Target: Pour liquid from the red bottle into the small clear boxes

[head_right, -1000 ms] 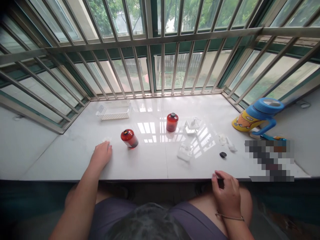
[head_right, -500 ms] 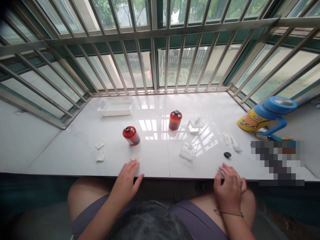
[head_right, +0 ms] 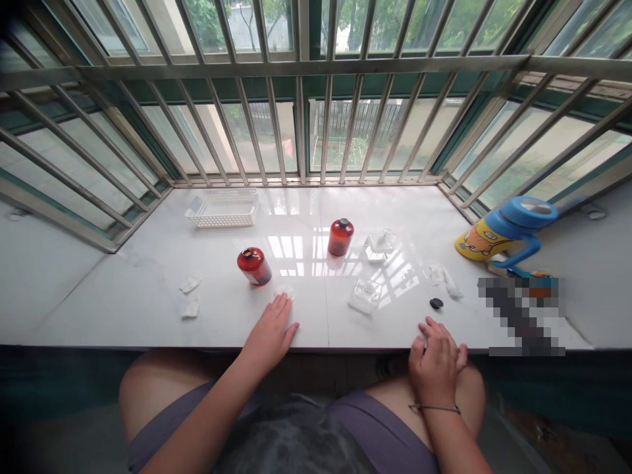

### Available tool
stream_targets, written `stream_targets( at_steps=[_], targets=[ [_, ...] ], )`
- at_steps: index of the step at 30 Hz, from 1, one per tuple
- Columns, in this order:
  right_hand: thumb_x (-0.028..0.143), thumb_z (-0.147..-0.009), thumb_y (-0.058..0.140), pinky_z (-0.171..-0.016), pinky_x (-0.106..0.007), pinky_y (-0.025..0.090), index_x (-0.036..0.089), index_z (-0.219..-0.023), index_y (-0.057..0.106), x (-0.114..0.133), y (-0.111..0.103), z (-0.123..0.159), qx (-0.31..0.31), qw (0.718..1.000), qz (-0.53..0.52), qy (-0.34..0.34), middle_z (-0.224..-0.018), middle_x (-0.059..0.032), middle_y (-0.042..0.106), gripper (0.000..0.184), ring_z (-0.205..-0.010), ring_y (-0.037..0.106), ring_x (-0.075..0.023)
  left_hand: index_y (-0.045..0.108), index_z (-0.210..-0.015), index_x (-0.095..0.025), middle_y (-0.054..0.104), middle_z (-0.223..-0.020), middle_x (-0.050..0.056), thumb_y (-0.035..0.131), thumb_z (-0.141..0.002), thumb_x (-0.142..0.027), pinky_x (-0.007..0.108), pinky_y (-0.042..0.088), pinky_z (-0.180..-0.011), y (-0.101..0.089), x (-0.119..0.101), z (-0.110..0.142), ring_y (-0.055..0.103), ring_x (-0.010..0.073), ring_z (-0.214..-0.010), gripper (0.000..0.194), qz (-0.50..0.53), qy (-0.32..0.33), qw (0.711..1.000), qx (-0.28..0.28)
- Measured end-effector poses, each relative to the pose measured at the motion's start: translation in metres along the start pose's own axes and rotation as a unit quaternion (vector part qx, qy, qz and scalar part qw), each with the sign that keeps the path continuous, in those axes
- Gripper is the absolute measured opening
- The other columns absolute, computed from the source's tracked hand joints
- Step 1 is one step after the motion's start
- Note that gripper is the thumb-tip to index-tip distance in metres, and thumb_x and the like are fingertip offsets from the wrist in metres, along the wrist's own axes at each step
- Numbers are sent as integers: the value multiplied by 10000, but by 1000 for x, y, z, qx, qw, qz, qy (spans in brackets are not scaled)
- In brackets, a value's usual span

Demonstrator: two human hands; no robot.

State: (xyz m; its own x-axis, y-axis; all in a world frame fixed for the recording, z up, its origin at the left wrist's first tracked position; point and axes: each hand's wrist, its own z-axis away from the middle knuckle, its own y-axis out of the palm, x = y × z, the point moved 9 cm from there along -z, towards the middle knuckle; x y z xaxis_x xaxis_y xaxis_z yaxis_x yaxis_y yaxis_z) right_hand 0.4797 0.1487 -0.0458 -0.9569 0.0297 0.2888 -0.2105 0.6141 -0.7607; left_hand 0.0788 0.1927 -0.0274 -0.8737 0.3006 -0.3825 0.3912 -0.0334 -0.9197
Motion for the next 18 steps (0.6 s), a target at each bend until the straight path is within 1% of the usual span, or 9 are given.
stream_targets(
  at_steps=[3,5,7,9,11,12,14,15,18],
  targets=[
    [364,-1012,405,-1240,-652,227,192,-1258,640,0,0,0,1,1000,1,2,-1426,-183,687,381,-1377,591,-363,437,-1593,-68,400,-1700,287,503,-1049,-312,629,380,-1282,6,-10,-33,381,404,-1611,600,7,8,999,32],
    [355,-1006,408,-1241,-652,221,192,-1259,639,1,0,0,1,1000,3,3,-1434,-182,683,378,-1386,582,-359,455,-1578,-56,406,-1694,294,485,-1064,-330,615,360,-1293,12,-27,-51,391,398,-1608,583,10,37,997,62],
    [347,-1007,412,-1244,-652,219,191,-1266,638,1,-1,0,-1,1000,5,1,-1440,-183,682,377,-1388,580,-356,505,-1546,-62,449,-1677,276,512,-1063,-359,573,345,-1312,15,-50,-61,422,380,-1595,567,17,70,994,77],
    [350,-1016,411,-1244,-652,226,189,-1264,639,1,-1,0,-1,1000,8,-2,-1437,-182,684,373,-1380,589,-358,552,-1514,-79,510,-1646,248,552,-1052,-383,528,339,-1323,19,-73,-58,466,354,-1572,553,22,104,991,85],
    [359,-1029,405,-1240,-649,241,186,-1253,640,2,-1,0,1,1000,10,-4,-1423,-181,692,368,-1363,601,-359,570,-1499,-75,548,-1616,247,554,-1053,-386,531,331,-1324,21,-90,-44,499,359,-1545,544,15,131,988,81],
    [362,-1033,401,-1237,-646,248,184,-1248,640,2,-1,0,2,1000,11,-4,-1414,-182,696,367,-1355,606,-358,572,-1500,-76,560,-1607,244,536,-1062,-375,538,335,-1319,20,-95,-34,516,361,-1531,531,5,139,987,77],
    [364,-1039,392,-1234,-639,253,183,-1242,639,2,-1,-1,1,1000,13,-5,-1405,-184,699,368,-1348,607,-354,578,-1502,-96,587,-1592,217,491,-1084,-348,534,358,-1305,16,-92,-15,550,345,-1504,496,-16,131,989,70],
    [364,-1042,387,-1236,-637,249,184,-1243,637,3,-1,-1,1,1000,13,-6,-1409,-184,698,368,-1351,604,-352,585,-1499,-104,597,-1587,202,462,-1096,-328,527,364,-1303,13,-84,-6,562,332,-1495,478,-30,113,991,66],
    [369,-1045,376,-1245,-630,223,191,-1251,629,3,-1,-1,4,1000,14,-1,-1426,-179,688,372,-1370,588,-348,594,-1488,-70,617,-1559,223,421,-1100,-275,566,386,-1283,-3,-45,14,582,343,-1477,472,-95,24,994,57]
  ],
)
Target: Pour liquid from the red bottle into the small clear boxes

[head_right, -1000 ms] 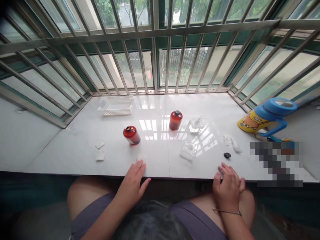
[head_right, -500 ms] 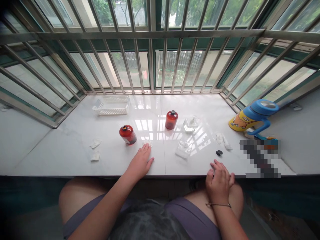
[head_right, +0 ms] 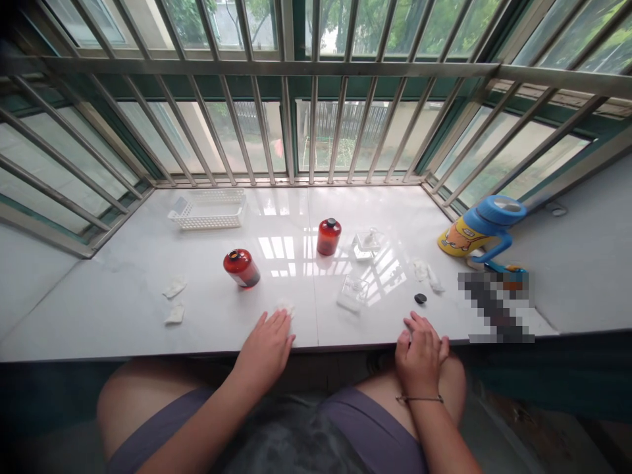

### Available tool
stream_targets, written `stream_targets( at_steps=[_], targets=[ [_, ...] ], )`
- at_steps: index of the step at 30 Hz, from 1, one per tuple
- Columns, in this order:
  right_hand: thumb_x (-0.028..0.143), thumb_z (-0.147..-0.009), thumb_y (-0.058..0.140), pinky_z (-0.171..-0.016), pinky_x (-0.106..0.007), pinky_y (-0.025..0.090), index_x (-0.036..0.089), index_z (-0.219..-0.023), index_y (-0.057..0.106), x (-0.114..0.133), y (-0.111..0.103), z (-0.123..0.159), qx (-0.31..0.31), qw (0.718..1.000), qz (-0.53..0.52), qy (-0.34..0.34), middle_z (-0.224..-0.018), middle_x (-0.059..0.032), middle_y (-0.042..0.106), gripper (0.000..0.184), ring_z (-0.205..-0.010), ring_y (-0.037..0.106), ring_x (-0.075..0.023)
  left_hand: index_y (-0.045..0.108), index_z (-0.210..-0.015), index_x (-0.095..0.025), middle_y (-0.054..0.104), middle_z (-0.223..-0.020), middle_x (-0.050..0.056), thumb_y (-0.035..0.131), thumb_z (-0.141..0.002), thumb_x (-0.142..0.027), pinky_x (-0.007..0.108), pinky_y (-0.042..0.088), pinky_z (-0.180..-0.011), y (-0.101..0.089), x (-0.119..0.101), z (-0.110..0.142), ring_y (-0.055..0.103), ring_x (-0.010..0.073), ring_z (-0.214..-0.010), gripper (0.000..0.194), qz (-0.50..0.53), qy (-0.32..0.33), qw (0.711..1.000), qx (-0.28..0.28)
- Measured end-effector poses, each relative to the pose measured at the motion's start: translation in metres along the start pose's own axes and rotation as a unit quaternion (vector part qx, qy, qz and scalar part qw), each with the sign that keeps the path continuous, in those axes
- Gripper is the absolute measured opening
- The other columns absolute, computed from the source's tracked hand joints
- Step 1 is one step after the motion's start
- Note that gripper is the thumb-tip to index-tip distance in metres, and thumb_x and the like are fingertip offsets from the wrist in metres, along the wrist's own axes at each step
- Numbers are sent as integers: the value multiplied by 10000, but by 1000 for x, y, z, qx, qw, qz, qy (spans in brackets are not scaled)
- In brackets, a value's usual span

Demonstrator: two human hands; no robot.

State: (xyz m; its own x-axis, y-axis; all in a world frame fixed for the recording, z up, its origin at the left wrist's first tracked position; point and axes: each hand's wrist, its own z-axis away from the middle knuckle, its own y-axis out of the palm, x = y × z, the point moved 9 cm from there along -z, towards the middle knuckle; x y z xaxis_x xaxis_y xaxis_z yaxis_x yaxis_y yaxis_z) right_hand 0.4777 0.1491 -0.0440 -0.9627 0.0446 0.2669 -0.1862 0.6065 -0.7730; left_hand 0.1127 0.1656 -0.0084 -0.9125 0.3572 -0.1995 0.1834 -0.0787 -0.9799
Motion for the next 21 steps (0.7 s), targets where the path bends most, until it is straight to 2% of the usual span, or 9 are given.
stream_targets(
  at_steps=[3,6,11,14,17,21],
  targets=[
    [374,-1035,372,-1250,-623,202,198,-1247,630,-1,2,0,5,1000,-3,10,-1430,-174,681,377,-1379,576,-348,598,-1491,-87,611,-1566,218,413,-1091,-237,576,412,-1262,-6,35,9,589,344,-1472,466,-39,-64,997,4],
    [364,-1025,386,-1256,-632,186,199,-1241,635,-2,2,1,-1,1000,-11,13,-1435,-176,678,369,-1385,570,-350,576,-1514,-75,574,-1599,222,409,-1095,-253,546,411,-1268,-3,41,-3,547,337,-1512,484,-41,-57,997,17],
    [351,-1020,401,-1254,-649,193,203,-1262,638,-2,2,1,0,1000,-21,17,-1439,-169,677,369,-1388,573,-352,411,-1613,7,374,-1716,272,357,-1103,-251,550,333,-1310,13,16,-60,371,361,-1624,575,-18,-17,998,52],
    [348,-1033,400,-1253,-646,207,203,-1267,638,-1,1,1,-3,1000,-18,11,-1436,-166,683,364,-1385,578,-346,406,-1628,-33,379,-1730,227,349,-1102,-259,511,303,-1331,18,-12,-94,368,322,-1630,575,1,48,997,65],
    [349,-1041,398,-1250,-648,217,202,-1277,638,0,1,1,-4,1000,-17,5,-1433,-166,687,367,-1389,578,-348,427,-1631,-96,401,-1737,159,406,-1060,-219,455,279,-1347,21,-35,-114,371,262,-1631,584,16,113,990,79],
    [348,-1043,396,-1249,-654,213,200,-1279,639,-1,3,1,-5,1000,-18,3,-1439,-167,684,370,-1389,577,-350,420,-1641,-124,395,-1745,128,419,-1025,-179,459,256,-1358,23,-41,-133,360,238,-1636,618,21,124,989,83]
  ],
)
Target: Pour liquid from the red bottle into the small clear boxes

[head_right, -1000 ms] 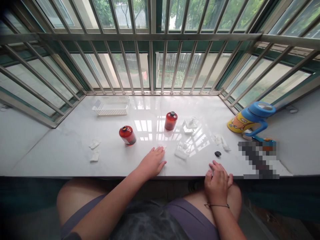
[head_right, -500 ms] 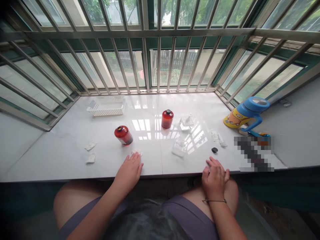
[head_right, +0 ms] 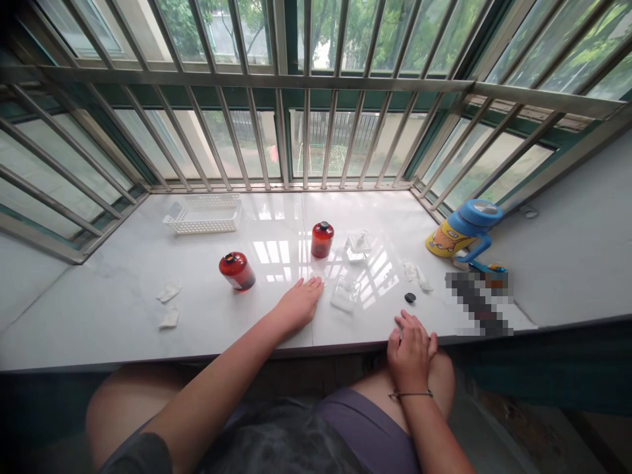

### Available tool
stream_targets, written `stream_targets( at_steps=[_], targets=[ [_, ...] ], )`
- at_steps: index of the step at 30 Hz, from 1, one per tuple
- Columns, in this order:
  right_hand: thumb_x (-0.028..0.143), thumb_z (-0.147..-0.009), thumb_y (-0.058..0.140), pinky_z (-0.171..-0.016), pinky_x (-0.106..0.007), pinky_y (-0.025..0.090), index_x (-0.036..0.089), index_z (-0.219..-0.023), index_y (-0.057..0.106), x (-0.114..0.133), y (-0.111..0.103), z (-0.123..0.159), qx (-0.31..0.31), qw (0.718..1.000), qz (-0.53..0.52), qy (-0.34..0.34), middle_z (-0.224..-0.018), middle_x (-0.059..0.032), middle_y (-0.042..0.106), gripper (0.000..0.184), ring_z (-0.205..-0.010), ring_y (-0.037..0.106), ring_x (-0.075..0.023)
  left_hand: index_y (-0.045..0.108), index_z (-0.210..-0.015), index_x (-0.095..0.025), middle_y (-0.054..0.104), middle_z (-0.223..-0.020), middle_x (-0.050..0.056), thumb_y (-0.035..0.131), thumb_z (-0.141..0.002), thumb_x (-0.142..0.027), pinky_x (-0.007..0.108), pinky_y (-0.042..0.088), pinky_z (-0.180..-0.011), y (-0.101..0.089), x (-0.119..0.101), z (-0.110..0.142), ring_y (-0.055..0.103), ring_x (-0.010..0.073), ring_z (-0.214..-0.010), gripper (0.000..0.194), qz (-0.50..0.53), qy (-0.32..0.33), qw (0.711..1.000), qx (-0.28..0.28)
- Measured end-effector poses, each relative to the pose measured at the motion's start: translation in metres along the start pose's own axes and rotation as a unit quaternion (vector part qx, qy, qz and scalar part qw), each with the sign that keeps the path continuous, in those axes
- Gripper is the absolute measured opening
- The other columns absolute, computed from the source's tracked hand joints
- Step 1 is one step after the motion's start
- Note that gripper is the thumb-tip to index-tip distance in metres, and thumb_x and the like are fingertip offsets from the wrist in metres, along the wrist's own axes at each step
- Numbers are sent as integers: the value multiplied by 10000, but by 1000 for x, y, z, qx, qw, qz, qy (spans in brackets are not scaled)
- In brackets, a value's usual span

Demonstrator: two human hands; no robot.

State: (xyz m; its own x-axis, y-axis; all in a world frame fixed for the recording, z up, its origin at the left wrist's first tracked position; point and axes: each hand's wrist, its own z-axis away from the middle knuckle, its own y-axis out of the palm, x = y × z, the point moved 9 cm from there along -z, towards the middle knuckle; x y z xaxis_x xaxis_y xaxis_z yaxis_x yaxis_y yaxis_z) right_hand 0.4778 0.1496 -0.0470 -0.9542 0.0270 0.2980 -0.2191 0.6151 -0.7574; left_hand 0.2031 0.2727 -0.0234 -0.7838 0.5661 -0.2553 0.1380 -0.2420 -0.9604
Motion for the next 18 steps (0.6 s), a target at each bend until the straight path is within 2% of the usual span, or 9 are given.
stream_targets(
  at_steps=[6,9,12,15,18],
  targets=[
    [352,-1054,386,-1240,-681,224,195,-1246,642,2,-2,0,5,1000,-2,2,-1426,-175,689,357,-1385,582,-358,384,-1635,-17,366,-1729,257,365,-983,-58,568,235,-1346,-6,29,-14,351,336,-1636,654,-8,-87,996,-26],
    [377,-1065,428,-1230,-706,250,196,-1252,637,10,-13,-6,1,1000,-16,7,-1415,-178,691,334,-1372,594,-369,404,-1624,-27,382,-1725,248,404,-985,-78,537,255,-1344,-7,32,-14,352,329,-1635,640,-1,-72,997,-20],
    [448,-1040,580,-1239,-688,307,203,-1371,588,36,-22,-23,-2,997,-76,-20,-1475,-185,647,412,-1406,574,-378,420,-1620,-64,390,-1730,216,421,-994,-96,501,271,-1345,-6,29,-12,355,295,-1637,627,11,-39,999,-7],
    [500,-972,724,-1228,-611,416,218,-1537,466,75,-9,-45,59,979,-184,-70,-1598,-198,532,682,-1477,519,-367,420,-1622,-83,379,-1740,195,406,-1017,-113,484,269,-1349,-6,20,-15,340,277,-1645,606,25,-11,1000,-4],
    [548,-945,754,-1199,-595,475,226,-1598,389,96,18,-65,109,961,-251,-41,-1567,-196,546,815,-1449,547,-364,436,-1613,-87,396,-1734,185,411,-1019,-117,467,276,-1348,-7,8,-23,358,272,-1636,596,37,13,999,-1]
  ],
)
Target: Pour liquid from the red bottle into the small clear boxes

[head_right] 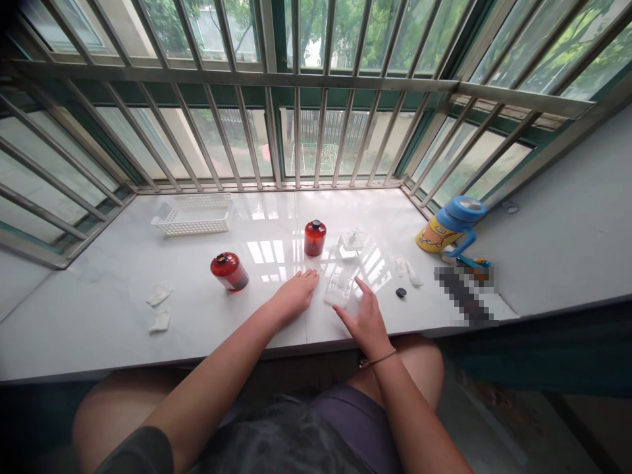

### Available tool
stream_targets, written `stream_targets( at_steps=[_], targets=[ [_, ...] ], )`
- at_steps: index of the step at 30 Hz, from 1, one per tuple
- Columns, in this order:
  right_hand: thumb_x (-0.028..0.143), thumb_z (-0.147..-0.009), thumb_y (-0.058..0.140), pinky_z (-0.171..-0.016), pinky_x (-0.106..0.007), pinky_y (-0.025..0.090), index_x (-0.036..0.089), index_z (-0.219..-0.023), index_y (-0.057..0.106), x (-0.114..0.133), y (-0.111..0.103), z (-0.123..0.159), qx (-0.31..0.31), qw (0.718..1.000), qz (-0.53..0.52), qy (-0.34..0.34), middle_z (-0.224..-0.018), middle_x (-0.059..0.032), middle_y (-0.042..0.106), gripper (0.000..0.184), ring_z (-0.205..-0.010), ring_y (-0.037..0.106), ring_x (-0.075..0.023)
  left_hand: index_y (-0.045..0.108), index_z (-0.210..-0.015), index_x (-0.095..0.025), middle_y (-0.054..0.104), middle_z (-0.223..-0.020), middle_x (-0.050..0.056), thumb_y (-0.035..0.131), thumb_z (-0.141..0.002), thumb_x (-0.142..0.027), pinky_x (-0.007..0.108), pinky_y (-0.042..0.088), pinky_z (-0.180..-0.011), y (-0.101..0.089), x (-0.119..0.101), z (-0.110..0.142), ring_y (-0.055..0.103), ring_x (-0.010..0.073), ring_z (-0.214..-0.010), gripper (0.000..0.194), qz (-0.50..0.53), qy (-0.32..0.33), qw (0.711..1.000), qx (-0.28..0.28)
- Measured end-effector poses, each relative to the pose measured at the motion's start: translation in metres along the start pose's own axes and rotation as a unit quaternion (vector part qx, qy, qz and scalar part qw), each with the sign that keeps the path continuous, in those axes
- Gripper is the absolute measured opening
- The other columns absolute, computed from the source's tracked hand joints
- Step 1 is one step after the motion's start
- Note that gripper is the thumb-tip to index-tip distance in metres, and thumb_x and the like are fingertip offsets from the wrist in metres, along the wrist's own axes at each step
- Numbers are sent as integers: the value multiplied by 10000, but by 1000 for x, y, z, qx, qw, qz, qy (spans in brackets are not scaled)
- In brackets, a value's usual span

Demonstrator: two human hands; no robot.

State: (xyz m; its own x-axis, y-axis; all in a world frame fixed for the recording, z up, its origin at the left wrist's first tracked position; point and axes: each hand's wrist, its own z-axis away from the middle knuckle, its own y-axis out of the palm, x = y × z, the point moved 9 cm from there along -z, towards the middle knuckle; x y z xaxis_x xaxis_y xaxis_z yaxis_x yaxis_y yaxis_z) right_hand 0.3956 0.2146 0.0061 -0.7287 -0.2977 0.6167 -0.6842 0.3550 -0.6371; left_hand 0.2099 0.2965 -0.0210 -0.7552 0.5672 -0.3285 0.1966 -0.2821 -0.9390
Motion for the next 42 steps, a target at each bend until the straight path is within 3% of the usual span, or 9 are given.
stream_targets(
  at_steps=[4,10,15,18,22,28,33,37,42],
  targets=[
    [581,-884,808,-1105,-563,552,233,-1526,462,-12,12,-12,-10,998,-44,48,-1435,-165,630,808,-1259,662,-333,469,-1592,-81,427,-1714,192,429,-998,-102,475,282,-1348,0,-19,2,389,272,-1622,596,13,29,999,6],
    [601,-816,856,-1023,-543,587,212,-1458,519,-43,-26,15,-97,988,-33,115,-1396,-157,625,824,-1151,668,-301,484,-1600,-166,477,-1701,114,476,-1052,-267,472,299,-1351,18,-50,63,444,247,-1592,557,37,87,996,5],
    [594,-808,860,-1007,-539,589,211,-1447,532,-49,-53,37,-133,982,-11,137,-1382,-154,625,814,-1132,660,-299,481,-1605,-158,504,-1677,143,397,-1105,-308,533,297,-1343,17,-24,103,455,281,-1585,528,1,-21,999,-37],
    [599,-801,865,-990,-530,590,213,-1425,549,-45,-64,42,-147,978,-1,149,-1367,-151,632,799,-1098,663,-294,478,-1604,-126,484,-1682,181,362,-1111,-281,555,311,-1328,7,4,91,451,311,-1584,529,-26,-93,995,-35],
    [605,-793,869,-981,-529,587,215,-1409,557,-39,-73,41,-169,973,-2,155,-1366,-150,631,794,-1078,661,-289,438,-1607,-37,419,-1704,242,359,-1092,-226,555,327,-1315,-2,14,39,392,341,-1615,555,-22,-85,995,-37],
    [615,-793,869,-986,-537,583,220,-1407,555,-36,-83,41,-196,969,1,148,-1344,-149,647,795,-1077,666,-296,492,-1570,-52,472,-1682,212,414,-1088,-274,503,340,-1315,14,-54,-13,438,311,-1590,536,2,32,999,-24],
    [593,-797,878,-995,-542,591,214,-1410,553,-45,-89,48,-200,968,11,154,-1364,-163,648,791,-1082,675,-294,487,-1595,-113,495,-1684,141,412,-1107,-337,462,318,-1335,35,-107,35,469,269,-1574,542,20,119,993,-7],
    [607,-795,873,-999,-547,593,220,-1407,555,-49,-88,51,-193,967,16,164,-1356,-158,654,791,-1081,678,-297,494,-1604,-153,523,-1664,128,348,-1130,-322,487,310,-1339,36,-82,86,481,269,-1567,524,16,69,997,-44],
    [615,-797,862,-984,-543,593,233,-1395,562,-44,-79,50,-182,969,16,166,-1346,-144,650,770,-1077,679,-302,506,-1589,-92,508,-1658,195,347,-1102,-236,527,319,-1327,14,7,112,473,310,-1571,532,-68,-131,987,-69]
  ],
)
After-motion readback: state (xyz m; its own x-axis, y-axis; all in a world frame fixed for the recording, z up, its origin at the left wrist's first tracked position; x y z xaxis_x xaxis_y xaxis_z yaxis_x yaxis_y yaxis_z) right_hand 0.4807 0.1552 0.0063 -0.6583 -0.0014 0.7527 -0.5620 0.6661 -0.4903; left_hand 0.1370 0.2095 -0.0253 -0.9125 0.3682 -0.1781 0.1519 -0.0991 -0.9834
